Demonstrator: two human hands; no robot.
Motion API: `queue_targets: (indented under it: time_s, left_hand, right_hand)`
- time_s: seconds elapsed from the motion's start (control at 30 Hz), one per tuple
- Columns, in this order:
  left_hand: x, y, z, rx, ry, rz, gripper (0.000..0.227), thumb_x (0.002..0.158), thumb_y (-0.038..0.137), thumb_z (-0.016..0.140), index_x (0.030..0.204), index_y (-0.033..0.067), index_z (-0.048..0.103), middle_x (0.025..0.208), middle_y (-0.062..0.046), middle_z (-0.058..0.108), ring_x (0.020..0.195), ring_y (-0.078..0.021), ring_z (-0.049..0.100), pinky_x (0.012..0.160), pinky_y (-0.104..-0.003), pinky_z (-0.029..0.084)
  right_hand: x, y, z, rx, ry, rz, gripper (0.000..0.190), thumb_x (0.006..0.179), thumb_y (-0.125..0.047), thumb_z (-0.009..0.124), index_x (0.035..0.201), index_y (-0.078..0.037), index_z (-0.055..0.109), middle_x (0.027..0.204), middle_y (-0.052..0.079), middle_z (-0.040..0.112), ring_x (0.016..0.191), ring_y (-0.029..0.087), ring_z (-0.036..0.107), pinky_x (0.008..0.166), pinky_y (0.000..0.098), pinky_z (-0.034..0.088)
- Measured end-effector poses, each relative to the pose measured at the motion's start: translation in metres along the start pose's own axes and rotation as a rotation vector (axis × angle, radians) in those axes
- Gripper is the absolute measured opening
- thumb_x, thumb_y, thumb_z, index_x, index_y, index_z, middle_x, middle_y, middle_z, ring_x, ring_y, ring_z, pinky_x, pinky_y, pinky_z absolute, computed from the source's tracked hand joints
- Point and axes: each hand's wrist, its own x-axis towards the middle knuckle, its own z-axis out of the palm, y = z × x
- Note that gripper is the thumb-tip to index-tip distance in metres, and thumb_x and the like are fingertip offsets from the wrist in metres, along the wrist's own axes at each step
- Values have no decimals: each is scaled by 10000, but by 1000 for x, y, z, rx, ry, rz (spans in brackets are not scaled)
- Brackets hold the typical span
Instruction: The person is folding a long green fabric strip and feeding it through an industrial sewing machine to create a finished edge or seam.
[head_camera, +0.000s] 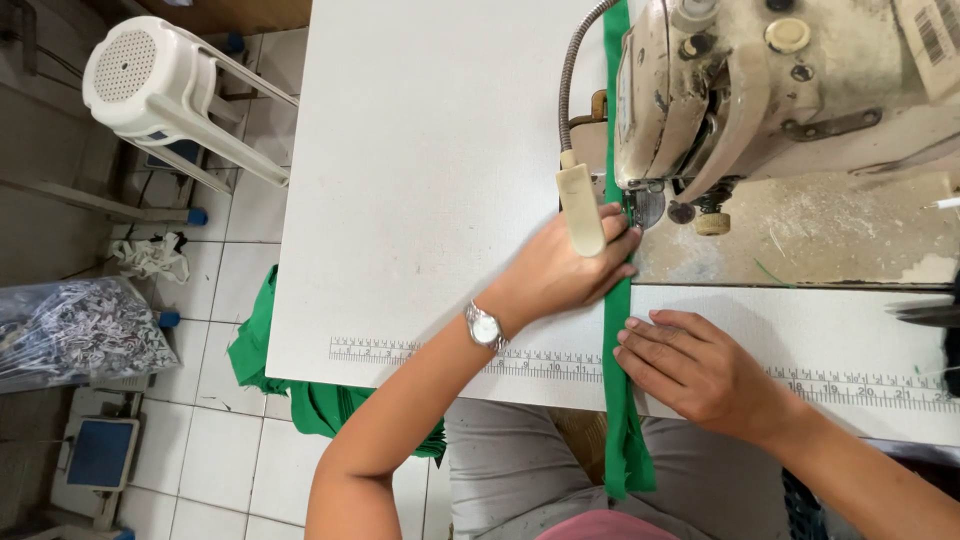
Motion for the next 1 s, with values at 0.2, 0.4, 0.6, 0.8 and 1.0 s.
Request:
queue_targets:
  time_s: [0.2, 0.4, 0.6, 0.8, 1.0]
  left_hand:
    - [9, 42, -42, -84, -48, -35, 219, 1050, 159, 594, 1055, -55, 643, 1076, -183, 686, 1061, -354, 696, 1065, -490, 554]
    - [12, 47, -43, 38, -83, -117, 183, 1066, 157, 546, 1075, -13, 612, 1098, -169, 655, 1181, -364, 670, 767, -451, 503]
    - [11, 31, -22, -14, -66, -128, 149, 1020, 102, 589, 1016, -43, 619, 986, -161, 637, 907, -365, 679, 1004, -477, 545]
    - [-9, 10, 23, 71, 163, -118, 186, 1018, 222, 602, 1075, 77, 704, 1012, -95, 663, 1062, -323, 713, 831, -404, 544]
    - [-5, 26, -2, -88, 116, -167, 209, 1001, 223, 627, 1065, 52, 730, 984, -97, 686, 1081, -316, 716, 840, -405, 566]
  right_hand:
    - [0, 5, -9, -31, -176, -53, 152, 931, -41, 696, 1076, -31, 741, 1085, 155, 761, 1033, 281, 736, 945, 501, 586]
    - [5, 10, -11, -16, -154, -62, 117, 940, -19, 672, 1040, -13, 734, 1053, 158, 761, 998, 280, 740, 946, 510, 586]
    - [6, 26, -4, 5, -174, -55, 172, 965, 2, 598, 1086, -19, 719, 1098, 144, 740, 1057, 270, 715, 978, 524, 553]
    - [10, 37, 14, -42, 49, 14, 173, 1021, -146, 575, 973, -69, 722, 982, 83, 722, 911, 248, 747, 948, 505, 575]
    - [4, 36, 18, -86, 76, 50, 156, 1012, -161, 596, 951, -98, 724, 980, 57, 729, 916, 218, 742, 976, 511, 547]
